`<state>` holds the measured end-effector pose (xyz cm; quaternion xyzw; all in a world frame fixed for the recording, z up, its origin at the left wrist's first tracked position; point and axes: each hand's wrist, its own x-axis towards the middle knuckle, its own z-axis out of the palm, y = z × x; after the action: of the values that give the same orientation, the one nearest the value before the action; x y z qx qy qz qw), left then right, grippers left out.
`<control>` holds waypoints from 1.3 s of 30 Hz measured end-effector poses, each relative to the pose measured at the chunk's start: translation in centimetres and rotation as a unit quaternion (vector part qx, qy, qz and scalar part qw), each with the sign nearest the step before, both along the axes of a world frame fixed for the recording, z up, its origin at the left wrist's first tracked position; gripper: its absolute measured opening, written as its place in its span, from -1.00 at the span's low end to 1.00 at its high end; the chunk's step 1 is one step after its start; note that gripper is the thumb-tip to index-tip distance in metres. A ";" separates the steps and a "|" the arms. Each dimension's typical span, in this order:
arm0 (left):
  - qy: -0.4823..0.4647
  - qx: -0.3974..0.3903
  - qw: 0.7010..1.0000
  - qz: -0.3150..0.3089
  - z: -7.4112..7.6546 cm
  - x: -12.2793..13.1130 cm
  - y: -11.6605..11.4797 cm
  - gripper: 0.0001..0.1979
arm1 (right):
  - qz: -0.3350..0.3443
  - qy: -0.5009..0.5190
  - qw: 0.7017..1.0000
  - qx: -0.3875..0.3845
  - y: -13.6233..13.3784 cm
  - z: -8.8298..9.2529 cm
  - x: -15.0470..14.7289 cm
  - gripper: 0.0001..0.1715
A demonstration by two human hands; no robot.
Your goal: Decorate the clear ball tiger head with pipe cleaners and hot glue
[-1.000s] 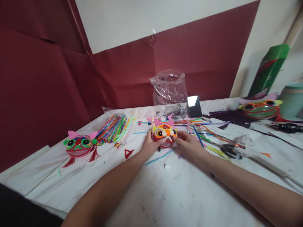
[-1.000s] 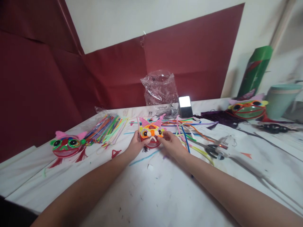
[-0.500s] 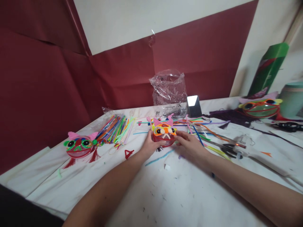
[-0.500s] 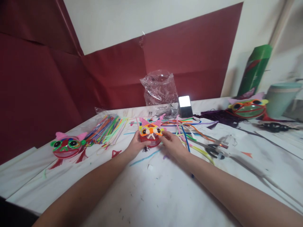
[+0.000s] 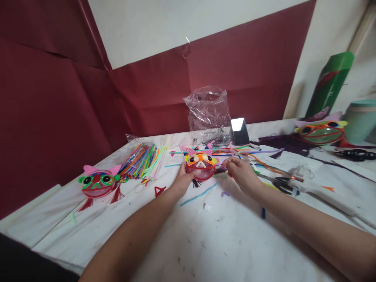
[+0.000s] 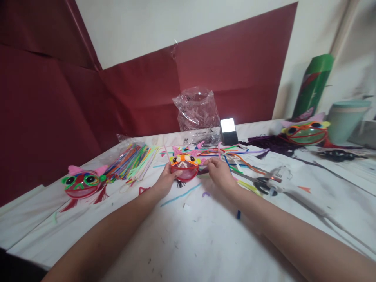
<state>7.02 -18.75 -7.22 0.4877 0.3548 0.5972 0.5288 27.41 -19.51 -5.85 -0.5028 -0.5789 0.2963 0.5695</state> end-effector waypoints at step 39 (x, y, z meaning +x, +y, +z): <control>0.042 0.025 0.998 -0.046 1.4 0.9 -2.0 -0.44 | 0.181 0.063 0.977 -0.096 -2.1 -0.9 -1.9 -0.57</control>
<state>7.97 -20.80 -5.83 0.5413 0.3382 0.5602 0.5279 25.56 -21.57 -6.80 -0.4220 -0.5920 0.4800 0.4909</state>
